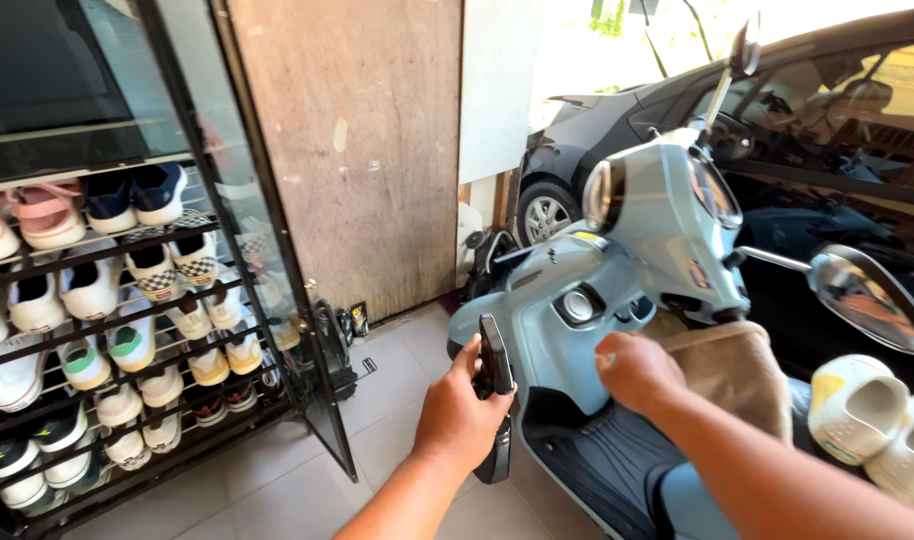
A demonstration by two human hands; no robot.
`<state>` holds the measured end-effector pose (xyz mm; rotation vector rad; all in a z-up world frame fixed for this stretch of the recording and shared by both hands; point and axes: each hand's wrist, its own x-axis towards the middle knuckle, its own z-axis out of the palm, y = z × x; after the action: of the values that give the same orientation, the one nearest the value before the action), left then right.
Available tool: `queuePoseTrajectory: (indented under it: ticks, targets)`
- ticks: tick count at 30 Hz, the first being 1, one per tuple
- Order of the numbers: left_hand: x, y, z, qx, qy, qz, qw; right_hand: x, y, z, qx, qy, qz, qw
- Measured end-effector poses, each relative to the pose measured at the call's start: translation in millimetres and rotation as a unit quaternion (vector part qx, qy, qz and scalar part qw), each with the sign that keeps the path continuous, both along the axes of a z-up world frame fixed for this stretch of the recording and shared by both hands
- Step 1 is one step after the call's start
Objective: The person reorganizes shoe boxes in a cabinet, removes a pair of shoes to clear space, and سپس uses a spray bottle and a cloth to wipe down the glass shelves.
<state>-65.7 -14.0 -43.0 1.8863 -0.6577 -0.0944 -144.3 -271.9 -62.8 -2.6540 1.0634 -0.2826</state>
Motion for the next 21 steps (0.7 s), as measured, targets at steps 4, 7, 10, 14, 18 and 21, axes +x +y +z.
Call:
queuePoseTrajectory:
  ticks: [4, 7, 10, 14, 18, 21]
  targets:
    - [-22, -20, -1, -0.024, -0.004, -0.007, 1.000, -21, -59, -12, -0.122, 0.151, 0.019, 0.981]
    - [-37, -27, 1, -0.036, 0.001, 0.005, 0.999, -37, -98, -22, -0.231, 0.165, 0.060, 0.957]
    - [-48, -27, 4, -0.041, 0.038, -0.009, 0.998, -44, -119, -26, -0.289, 0.131, 0.064, 0.946]
    - [-52, -21, 3, -0.055, 0.016, 0.028, 0.998, -49, -127, -15, -0.319, 0.137, 0.048, 0.937]
    - [-54, -6, 6, -0.026, 0.009, 0.082, 0.996, -43, -119, -11, -0.250, 0.082, 0.050, 0.964]
    - [-56, 10, 12, 0.005, 0.024, 0.124, 0.992, -36, -99, -10, -0.169, -0.040, 0.026, 0.984]
